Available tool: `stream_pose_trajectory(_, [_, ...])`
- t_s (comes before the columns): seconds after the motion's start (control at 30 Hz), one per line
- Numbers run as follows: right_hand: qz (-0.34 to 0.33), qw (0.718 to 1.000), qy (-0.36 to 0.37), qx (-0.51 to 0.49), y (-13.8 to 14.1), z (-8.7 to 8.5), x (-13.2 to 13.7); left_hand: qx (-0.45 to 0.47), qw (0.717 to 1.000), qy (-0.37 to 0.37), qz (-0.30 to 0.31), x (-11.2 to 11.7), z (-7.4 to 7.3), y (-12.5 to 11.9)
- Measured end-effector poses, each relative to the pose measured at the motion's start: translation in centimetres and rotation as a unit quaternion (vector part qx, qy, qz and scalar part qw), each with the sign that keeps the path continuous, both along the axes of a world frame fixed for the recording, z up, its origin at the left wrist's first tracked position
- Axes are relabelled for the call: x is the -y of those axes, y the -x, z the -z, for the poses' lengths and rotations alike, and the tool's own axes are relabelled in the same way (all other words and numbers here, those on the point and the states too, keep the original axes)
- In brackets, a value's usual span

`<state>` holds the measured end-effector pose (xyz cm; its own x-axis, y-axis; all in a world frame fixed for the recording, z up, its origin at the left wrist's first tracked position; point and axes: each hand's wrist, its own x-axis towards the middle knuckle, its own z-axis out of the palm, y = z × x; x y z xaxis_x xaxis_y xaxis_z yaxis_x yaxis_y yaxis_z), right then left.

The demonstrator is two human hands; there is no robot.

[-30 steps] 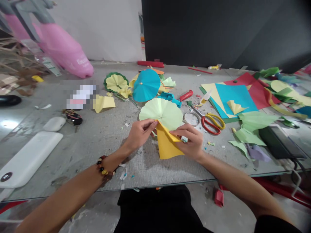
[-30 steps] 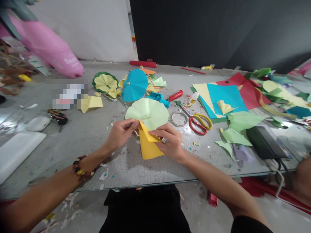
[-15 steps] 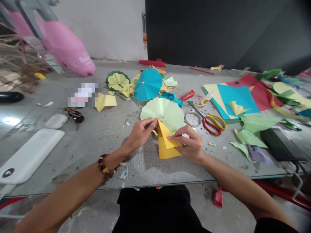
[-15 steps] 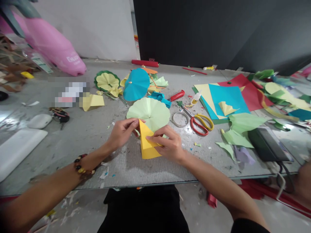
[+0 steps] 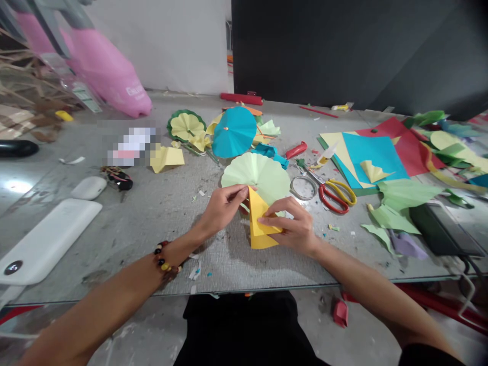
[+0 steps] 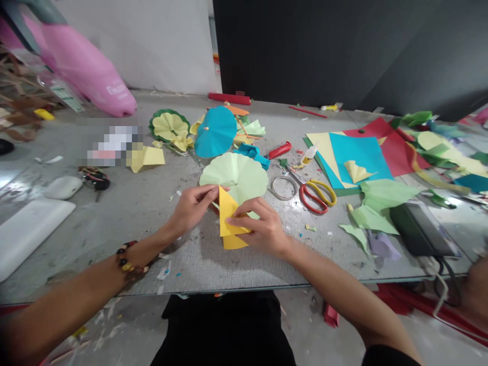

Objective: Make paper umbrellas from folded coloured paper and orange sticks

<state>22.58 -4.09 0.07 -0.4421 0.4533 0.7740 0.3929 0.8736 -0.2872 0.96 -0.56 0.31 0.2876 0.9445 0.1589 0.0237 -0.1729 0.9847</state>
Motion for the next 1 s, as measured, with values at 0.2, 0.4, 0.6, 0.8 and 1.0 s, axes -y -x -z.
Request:
stream_pose_trajectory(0.2, [-0.003,1.0,0.014,0.014,0.3,-0.4,-0.02,-0.005,1.0,0.01,-0.006,0.01,-0.04,0.01])
stream_pose_trajectory(0.4, [0.011,0.999,0.017,0.027,0.22,-0.34,-0.07,0.011,1.0,0.022,-0.006,0.03,-0.03,-0.16])
stream_pose_trajectory(0.6, [0.018,0.999,0.027,0.043,0.09,-0.26,-0.12,0.007,1.0,0.015,-0.008,0.16,-0.23,-0.18])
stream_pose_trajectory(0.8, [0.015,0.998,0.031,0.053,0.11,-0.44,-0.17,-0.01,1.0,0.002,0.0,0.26,-0.42,-0.11])
stream_pose_trajectory(1.0, [0.018,0.998,0.027,0.053,0.14,-0.4,-0.15,-0.006,1.0,0.003,-0.001,0.22,-0.46,-0.07])
